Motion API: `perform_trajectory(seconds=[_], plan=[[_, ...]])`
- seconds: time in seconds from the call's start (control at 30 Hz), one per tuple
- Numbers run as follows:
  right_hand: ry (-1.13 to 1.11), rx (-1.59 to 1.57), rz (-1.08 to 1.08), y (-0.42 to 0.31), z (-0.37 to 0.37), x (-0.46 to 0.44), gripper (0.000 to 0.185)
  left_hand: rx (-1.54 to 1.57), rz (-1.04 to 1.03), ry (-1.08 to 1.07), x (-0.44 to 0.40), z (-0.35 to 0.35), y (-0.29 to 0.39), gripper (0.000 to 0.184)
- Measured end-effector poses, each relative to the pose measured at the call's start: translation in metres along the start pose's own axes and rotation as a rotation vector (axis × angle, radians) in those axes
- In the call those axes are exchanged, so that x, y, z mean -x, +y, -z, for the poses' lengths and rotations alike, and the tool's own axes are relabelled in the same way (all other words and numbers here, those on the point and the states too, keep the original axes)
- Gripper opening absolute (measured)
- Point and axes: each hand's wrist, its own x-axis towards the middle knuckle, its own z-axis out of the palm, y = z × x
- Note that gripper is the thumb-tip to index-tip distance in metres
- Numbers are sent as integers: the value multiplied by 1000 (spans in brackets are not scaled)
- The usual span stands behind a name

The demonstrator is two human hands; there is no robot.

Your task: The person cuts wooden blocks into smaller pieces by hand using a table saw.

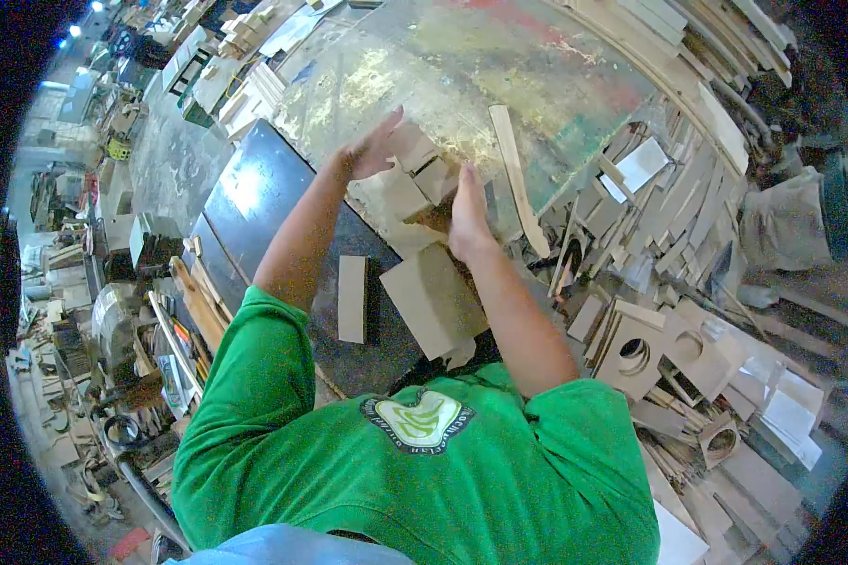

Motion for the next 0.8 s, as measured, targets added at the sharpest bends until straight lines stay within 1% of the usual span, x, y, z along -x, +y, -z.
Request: perform_trajectory(seconds=[0.03,0.07,0.1,0.13,0.17,0.2,0.27,0.3,0.33,0.37,0.4,0.43,0.47,0.5,0.53,0.57,0.6,0.63,0.67,0.7,0.73,0.77,0.8], plan=[[214,249,152,-2,0,-1,74,7,-84,36,3,-2,-1,99],[206,257,154,-6,2,-1,74,17,-166,75,7,-2,-3,105],[228,578,520,-20,-2,11,74,25,-168,81,8,3,-9,105],[241,895,888,-31,-6,22,76,109,-217,47,6,8,-17,105],[140,975,962,-42,-15,19,77,189,-271,11,4,13,-23,104],[135,978,968,-54,-28,23,77,193,-279,14,8,10,-26,104],[78,1507,849,-72,-62,35,71,300,-324,186,20,-4,-35,96],[102,1589,850,-77,-76,36,69,305,-331,191,19,-5,-40,96],[95,1591,858,-79,-82,28,69,316,-340,269,17,-6,-48,92],[58,1718,755,-81,-86,19,71,329,-348,345,16,-4,-56,88],[20,1844,646,-84,-90,13,72,339,-354,349,21,-4,-60,88],[13,1853,650,-86,-91,9,72,323,-370,403,26,-5,-66,80],[34,1760,600,-90,-92,6,71,305,-387,457,30,-4,-69,72],[54,1669,551,-94,-91,5,69,318,-393,460,35,-4,-68,72],[47,1684,554,-98,-89,5,69,245,-377,514,40,-4,-68,66],[36,1614,642,-101,-85,6,67,171,-359,567,46,-3,-68,59],[23,1540,723,-102,-85,8,65,185,-357,571,57,-7,-59,59],[-12,1469,815,-100,-87,13,54,328,-400,508,72,-16,-43,55],[-24,1478,811,-99,-93,21,54,469,-442,443,84,-24,-30,51],[-92,1529,804,-98,-102,32,55,481,-438,449,89,-29,-24,51],[-159,1578,798,-96,-110,41,55,363,-541,462,92,-34,-18,52],[-167,1586,796,-95,-116,48,55,242,-644,473,92,-35,-14,53],[-187,1568,798,-93,-121,55,55,252,-644,478,88,-29,-18,53]])
